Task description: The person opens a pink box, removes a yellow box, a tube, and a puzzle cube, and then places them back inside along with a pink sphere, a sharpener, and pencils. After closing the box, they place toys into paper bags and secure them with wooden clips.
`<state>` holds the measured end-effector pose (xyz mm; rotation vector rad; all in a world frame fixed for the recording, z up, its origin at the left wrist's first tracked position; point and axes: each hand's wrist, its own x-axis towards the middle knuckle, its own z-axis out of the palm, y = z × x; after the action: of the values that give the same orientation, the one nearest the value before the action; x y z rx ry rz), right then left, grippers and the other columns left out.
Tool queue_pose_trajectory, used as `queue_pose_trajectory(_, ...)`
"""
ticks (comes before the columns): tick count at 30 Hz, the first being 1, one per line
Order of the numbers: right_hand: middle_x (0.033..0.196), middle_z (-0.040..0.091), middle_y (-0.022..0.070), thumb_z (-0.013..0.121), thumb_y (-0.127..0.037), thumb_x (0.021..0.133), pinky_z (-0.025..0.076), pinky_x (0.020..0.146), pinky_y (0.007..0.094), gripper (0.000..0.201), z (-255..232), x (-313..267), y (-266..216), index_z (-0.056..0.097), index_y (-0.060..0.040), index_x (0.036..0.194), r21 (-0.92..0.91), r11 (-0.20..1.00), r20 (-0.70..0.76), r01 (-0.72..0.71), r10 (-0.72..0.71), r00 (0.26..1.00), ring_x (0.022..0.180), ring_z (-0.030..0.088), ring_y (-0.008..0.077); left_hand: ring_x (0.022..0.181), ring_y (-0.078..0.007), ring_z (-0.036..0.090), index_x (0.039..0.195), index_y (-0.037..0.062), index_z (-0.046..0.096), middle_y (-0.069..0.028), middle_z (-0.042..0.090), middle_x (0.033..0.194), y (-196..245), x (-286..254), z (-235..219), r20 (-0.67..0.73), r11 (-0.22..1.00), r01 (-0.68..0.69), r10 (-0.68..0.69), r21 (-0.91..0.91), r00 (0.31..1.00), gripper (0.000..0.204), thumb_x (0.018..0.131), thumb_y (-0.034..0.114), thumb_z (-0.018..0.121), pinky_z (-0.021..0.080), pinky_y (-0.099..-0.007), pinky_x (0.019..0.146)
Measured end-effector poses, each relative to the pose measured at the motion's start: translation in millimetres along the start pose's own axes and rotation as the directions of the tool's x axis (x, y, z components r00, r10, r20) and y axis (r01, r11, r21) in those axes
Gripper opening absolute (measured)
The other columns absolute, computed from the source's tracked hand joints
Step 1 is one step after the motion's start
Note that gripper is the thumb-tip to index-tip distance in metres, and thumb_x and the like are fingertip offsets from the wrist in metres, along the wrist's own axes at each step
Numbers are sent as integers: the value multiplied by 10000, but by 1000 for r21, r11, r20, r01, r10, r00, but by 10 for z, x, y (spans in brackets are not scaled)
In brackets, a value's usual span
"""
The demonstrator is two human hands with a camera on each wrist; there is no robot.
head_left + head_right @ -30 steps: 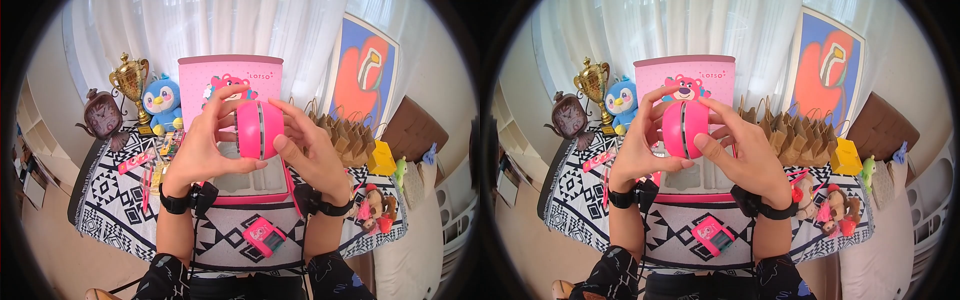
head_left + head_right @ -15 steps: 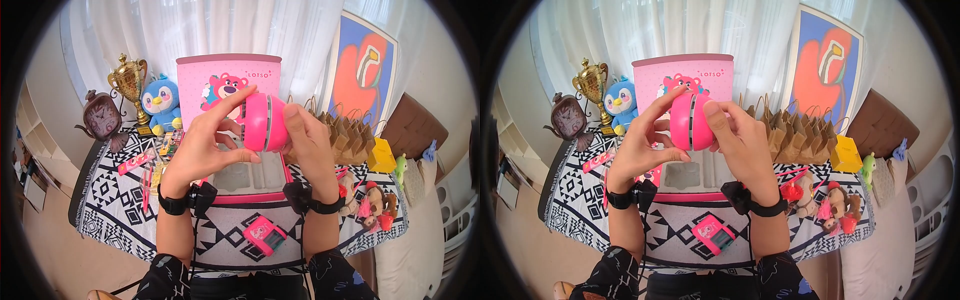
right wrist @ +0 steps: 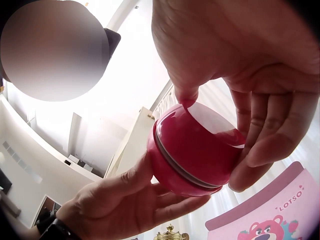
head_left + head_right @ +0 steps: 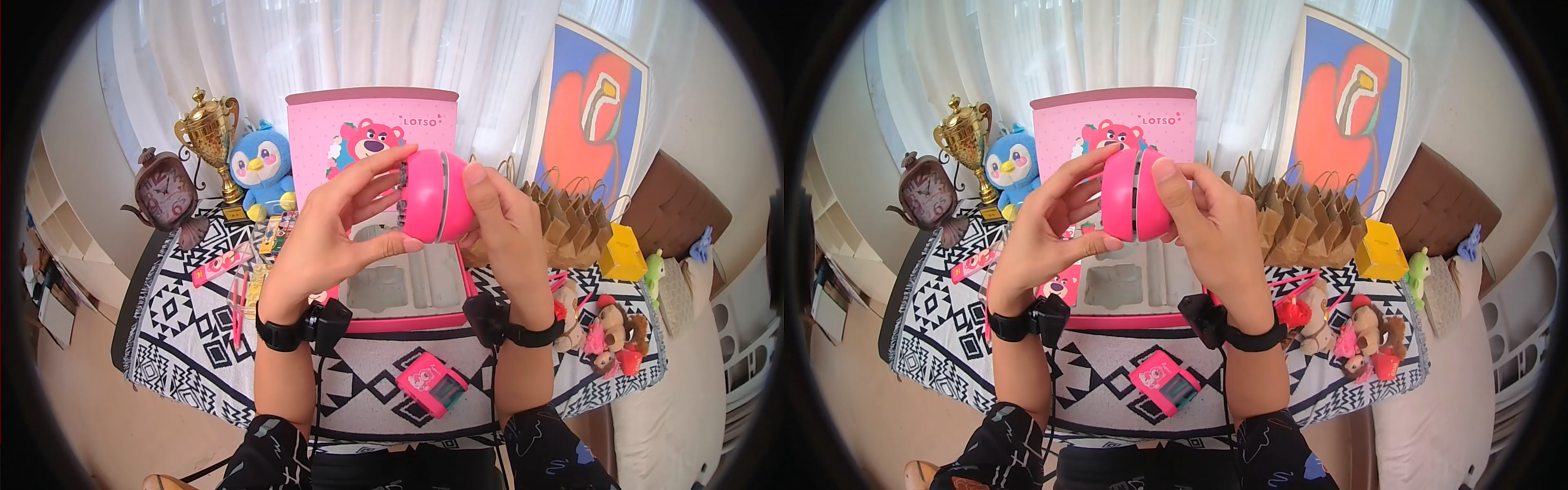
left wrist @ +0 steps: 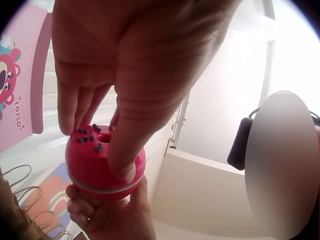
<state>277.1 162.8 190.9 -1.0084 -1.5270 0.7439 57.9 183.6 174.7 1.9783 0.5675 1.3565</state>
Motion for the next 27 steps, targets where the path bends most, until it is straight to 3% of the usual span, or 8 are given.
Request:
queue_pose_trajectory(2,764,729,99,629,-558,1011,525,612,277,627,4,1,5,702,48,1153,25,1000,-14,-1,1,1000,670,677,116,1159,-226,689,1566,77,450,-121,583,1495,42,5,2,8,998,-27,27,53,1000,958,738,73,932,563,-371,1034)
queue_pose_trajectory(5,779,733,101,642,-566,1000,520,615,273,639,-12,6,11,698,50,1162,16,1000,-2,4,-4,1000,677,664,108,1048,-170,692,1566,86,463,-132,624,1445,127,-10,19,-30,993,98,-96,61,995,972,720,68,939,579,-347,976)
queue_pose_trajectory(8,781,731,101,654,-578,988,513,622,270,664,2,-13,-20,689,56,1180,-14,1000,-26,12,-12,1000,682,651,104,964,-120,666,1565,96,476,-151,651,1406,55,-27,6,13,997,78,-78,23,997,893,783,86,908,581,-323,922)
queue_pose_trajectory(10,774,727,99,664,-574,984,509,625,267,669,-3,-9,-5,682,61,1197,-10,1000,-25,9,-9,1000,681,646,104,1035,-131,677,1554,78,487,-155,649,1411,19,-18,-8,-37,977,149,-156,-154,987,781,863,96,852,573,-319,943)
queue_pose_trajectory(19,778,719,105,703,-519,980,499,631,264,657,5,-8,4,660,76,1257,4,999,-23,53,-53,998,684,637,98,1379,-262,559,1548,51,462,-127,546,1535,-10,-9,21,-9,994,-7,6,-105,1000,757,882,68,822,528,-399,1098)
queue_pose_trajectory(23,790,727,107,720,-475,982,509,642,264,626,-4,-6,3,654,78,1268,-12,999,-6,39,-39,999,710,656,95,1374,-281,564,1563,63,443,-127,512,1568,102,-16,4,11,997,28,-27,-70,1000,805,858,34,830,569,-401,1057)
queue_pose_trajectory(25,793,730,107,729,-456,980,515,653,260,611,9,-18,-19,653,76,1271,2,999,-9,45,-45,999,725,667,95,1327,-295,604,1578,78,428,-128,503,1576,208,-21,16,-33,979,184,-187,-83,982,849,835,-14,830,621,-375,963)
queue_pose_trajectory(27,797,733,107,737,-436,978,521,664,256,597,12,-28,-43,652,75,1274,15,999,-11,51,-51,999,741,678,94,1298,-298,625,1571,73,439,-127,511,1569,161,-25,18,-40,985,133,-138,-111,990,849,825,-35,829,632,-359,936)
